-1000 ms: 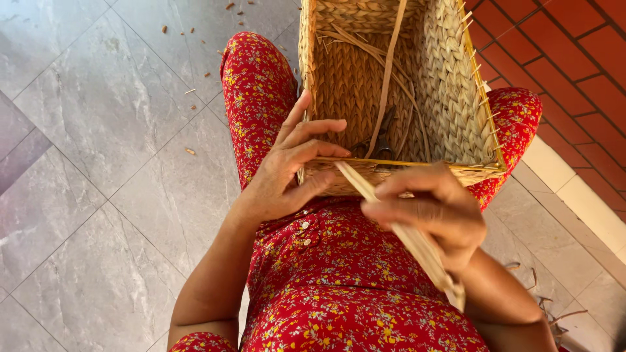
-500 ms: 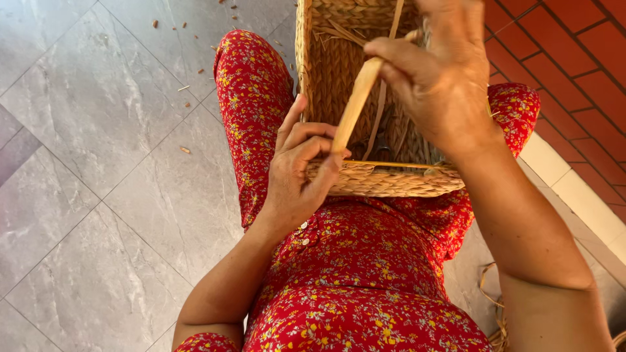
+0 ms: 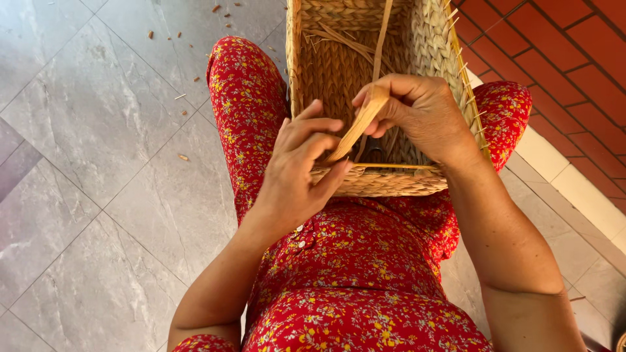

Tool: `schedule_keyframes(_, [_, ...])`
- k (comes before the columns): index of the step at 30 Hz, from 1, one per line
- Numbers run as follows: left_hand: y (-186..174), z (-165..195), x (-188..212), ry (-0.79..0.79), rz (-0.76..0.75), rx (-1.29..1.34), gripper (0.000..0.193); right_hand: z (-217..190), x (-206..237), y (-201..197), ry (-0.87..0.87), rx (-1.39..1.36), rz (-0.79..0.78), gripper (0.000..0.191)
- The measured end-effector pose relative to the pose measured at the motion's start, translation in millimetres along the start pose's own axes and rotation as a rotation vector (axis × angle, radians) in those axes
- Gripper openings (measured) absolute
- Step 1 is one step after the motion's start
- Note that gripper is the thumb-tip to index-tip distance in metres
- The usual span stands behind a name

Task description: The person sits on the floor with a woven water-hyacinth basket on their lap and weaves a flat reed strip along the basket rim, tucking the strip through the weave. They cut the strip with scissors and press the woven strip down along the edge to secure it.

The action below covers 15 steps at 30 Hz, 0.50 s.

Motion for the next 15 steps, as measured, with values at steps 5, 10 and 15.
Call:
schedule_keyframes(5, [-6.6, -5.8, 15.9, 0.015, 0.027, -0.037, 0.018, 1.8, -1.1, 11.4, 0.039, -0.02, -0.127, 0.014])
schedule_keyframes(10, [-0.9, -10.4, 13.9, -0.022, 0.058, 0.005, 0.018, 0.8, -1.0, 21.5, 0.061, 0.056, -0.139, 0.013])
schedule_keyframes(15, [-3.4, -8.8, 17.5, -0.059, 0.046, -0.098, 0.019, -5.7, 1.7, 36.0, 0.049, 0.037, -0.18, 0.014])
Point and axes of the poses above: each hand's wrist, its own x-axis away from the middle knuckle, its own y-axis out of the palm, z = x × y, the point moved 9 cm from there along -x, towards the middle knuckle, and after that the axes turned 4 degrees about y, right-handed, at the moved point
